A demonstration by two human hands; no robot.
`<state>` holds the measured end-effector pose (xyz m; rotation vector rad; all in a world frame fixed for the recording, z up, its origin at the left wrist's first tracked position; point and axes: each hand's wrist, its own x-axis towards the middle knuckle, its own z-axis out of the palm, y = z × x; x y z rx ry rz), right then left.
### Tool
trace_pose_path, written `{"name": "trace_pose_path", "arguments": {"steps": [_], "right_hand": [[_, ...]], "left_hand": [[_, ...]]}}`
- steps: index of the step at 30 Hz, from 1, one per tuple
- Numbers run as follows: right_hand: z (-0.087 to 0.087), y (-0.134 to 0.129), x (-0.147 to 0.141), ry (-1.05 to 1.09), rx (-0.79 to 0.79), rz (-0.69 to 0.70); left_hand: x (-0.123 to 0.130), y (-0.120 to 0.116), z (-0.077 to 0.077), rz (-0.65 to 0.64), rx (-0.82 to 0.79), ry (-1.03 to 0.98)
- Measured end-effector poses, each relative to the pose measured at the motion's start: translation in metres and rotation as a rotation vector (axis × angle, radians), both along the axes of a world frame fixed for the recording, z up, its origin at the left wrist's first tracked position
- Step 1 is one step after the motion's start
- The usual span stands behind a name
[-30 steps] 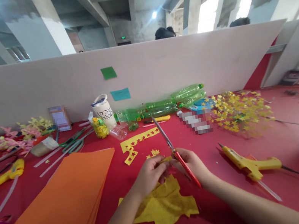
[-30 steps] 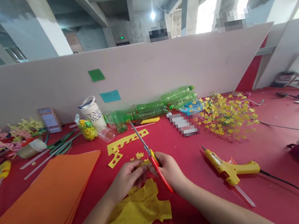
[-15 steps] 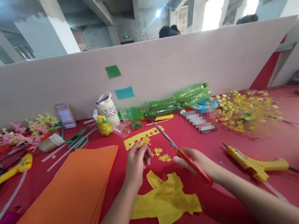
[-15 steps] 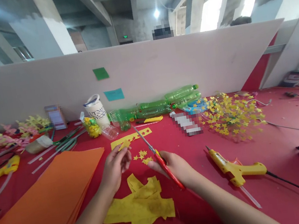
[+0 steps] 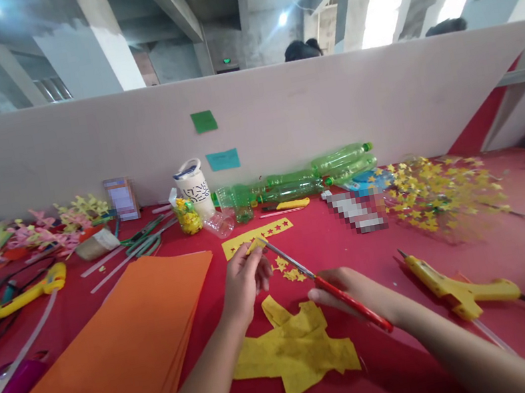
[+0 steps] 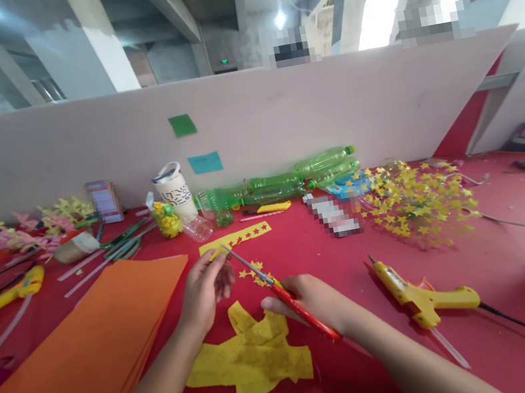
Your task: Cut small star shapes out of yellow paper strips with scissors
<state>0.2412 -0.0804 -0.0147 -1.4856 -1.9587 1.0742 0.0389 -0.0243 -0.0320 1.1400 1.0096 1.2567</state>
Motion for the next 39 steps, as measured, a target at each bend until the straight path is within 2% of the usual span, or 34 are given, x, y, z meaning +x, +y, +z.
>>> {"name": "trace_pose_path", "arguments": {"steps": [5, 13, 21, 39], "right_hand": [[-0.0034, 0.0001, 0.0002, 0.049, -0.049, 0.035], [-0.0040, -0.0039, 0.0003, 0.208, -0.214, 0.068], [-0.0020, -0.0046, 0.0011, 0.225, -0.209, 0.144], [-0.0037, -0.0037, -0.0008, 0.220, -0.252, 0.103]], "left_hand": [[-0.0003, -0.0029, 0.0035, -0.063, 0.023, 0.022], [-0.0003, -0.0038, 0.0036, -0.071, 0.047, -0.024], [-0.0018, -0.0032, 0.0027, -0.074, 0.045, -0.068], [-0.0044, -0.0012, 0.0009, -0.097, 0.052, -0.054]]}}
